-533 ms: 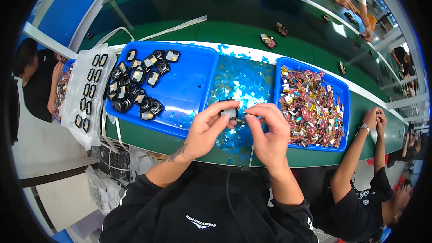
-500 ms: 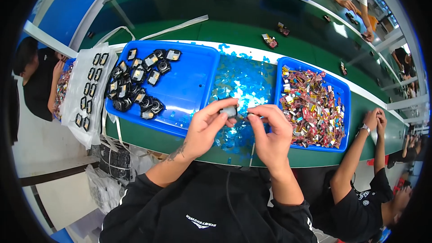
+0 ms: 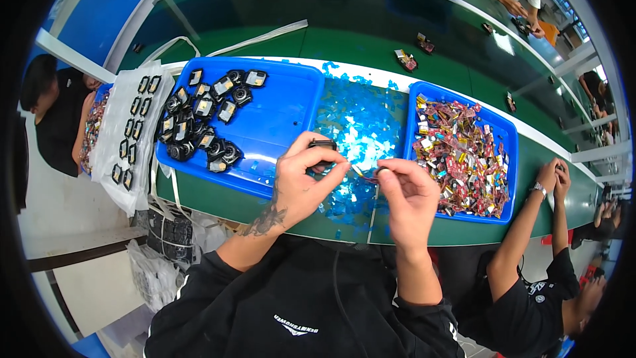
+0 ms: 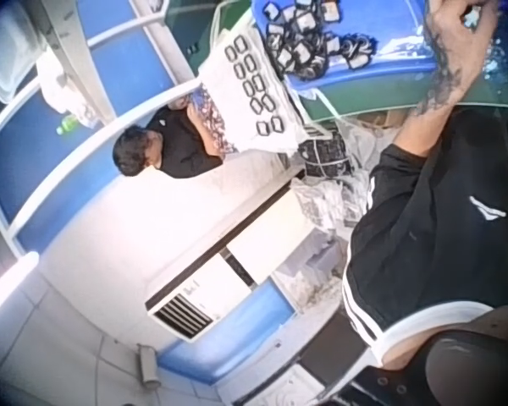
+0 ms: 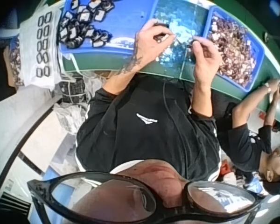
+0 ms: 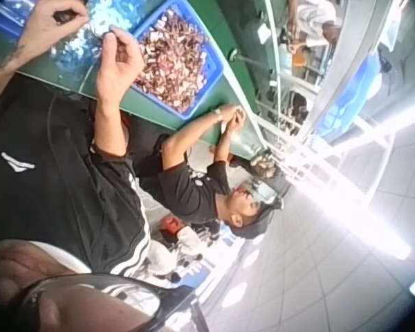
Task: Assembling internal components into smartwatch housings on a factory assembly line.
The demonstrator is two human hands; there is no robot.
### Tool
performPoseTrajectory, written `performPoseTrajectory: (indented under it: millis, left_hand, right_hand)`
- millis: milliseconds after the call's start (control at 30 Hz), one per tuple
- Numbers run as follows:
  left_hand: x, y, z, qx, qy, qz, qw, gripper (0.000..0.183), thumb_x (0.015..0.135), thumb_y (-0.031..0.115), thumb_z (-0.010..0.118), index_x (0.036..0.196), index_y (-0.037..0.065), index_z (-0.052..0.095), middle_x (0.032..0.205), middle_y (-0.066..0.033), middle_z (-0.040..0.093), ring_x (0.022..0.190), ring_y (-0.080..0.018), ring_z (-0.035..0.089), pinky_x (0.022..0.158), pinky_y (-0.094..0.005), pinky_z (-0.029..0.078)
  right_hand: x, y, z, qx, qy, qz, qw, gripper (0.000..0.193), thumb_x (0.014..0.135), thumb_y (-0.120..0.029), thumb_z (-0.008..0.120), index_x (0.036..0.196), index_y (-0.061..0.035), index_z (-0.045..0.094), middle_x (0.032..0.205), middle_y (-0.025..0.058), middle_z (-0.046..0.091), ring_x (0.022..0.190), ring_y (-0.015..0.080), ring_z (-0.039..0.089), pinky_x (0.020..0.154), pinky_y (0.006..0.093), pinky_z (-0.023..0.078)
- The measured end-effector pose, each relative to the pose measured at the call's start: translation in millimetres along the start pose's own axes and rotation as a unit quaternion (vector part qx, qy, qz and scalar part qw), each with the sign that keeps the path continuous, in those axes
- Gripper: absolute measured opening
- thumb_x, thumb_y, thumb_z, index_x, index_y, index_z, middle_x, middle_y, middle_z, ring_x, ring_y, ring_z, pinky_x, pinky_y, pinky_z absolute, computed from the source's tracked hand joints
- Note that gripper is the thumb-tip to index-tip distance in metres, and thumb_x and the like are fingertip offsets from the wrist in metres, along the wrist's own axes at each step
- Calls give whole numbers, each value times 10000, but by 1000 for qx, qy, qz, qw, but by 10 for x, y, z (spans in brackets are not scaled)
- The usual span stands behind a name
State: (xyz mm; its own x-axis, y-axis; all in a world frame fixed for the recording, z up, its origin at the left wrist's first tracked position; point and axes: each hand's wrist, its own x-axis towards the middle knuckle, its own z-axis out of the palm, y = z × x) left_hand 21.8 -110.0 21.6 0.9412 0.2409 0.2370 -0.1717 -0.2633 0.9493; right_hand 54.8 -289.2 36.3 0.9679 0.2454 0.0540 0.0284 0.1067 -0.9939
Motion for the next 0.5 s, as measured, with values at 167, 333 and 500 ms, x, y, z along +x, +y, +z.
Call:
performPoseTrajectory:
  millis: [167, 333, 500]
  left_hand:
    - [93, -177, -20, 190, -41, 44, 980, 99, 801, 71, 718, 890, 28, 707, 938, -96, 615, 716, -214, 628, 607, -306, 506]
    - [79, -103, -1, 104, -42, 20, 993, 150, 854, 71, 666, 987, 15, 706, 965, -128, 603, 805, -230, 635, 686, -303, 510]
    - [27, -107, 14, -97, -91, -79, 988, 301, 806, -10, 716, 1105, 4, 681, 1098, -86, 548, 939, -157, 600, 793, -267, 500]
  right_hand:
    - [-75, -14, -164, 16, 39, -36, 998, 125, 886, 24, 625, 1006, 37, 660, 878, 37, 641, 743, 66, 561, 666, 196, 422]
    - [-157, -69, -234, 10, 15, 0, 1000, 130, 882, 40, 620, 1007, 47, 655, 905, 43, 641, 760, 56, 557, 679, 194, 424]
    - [-156, -94, -60, 16, -61, 43, 997, 112, 883, 48, 613, 982, 37, 666, 950, 59, 638, 822, 74, 588, 726, 204, 455]
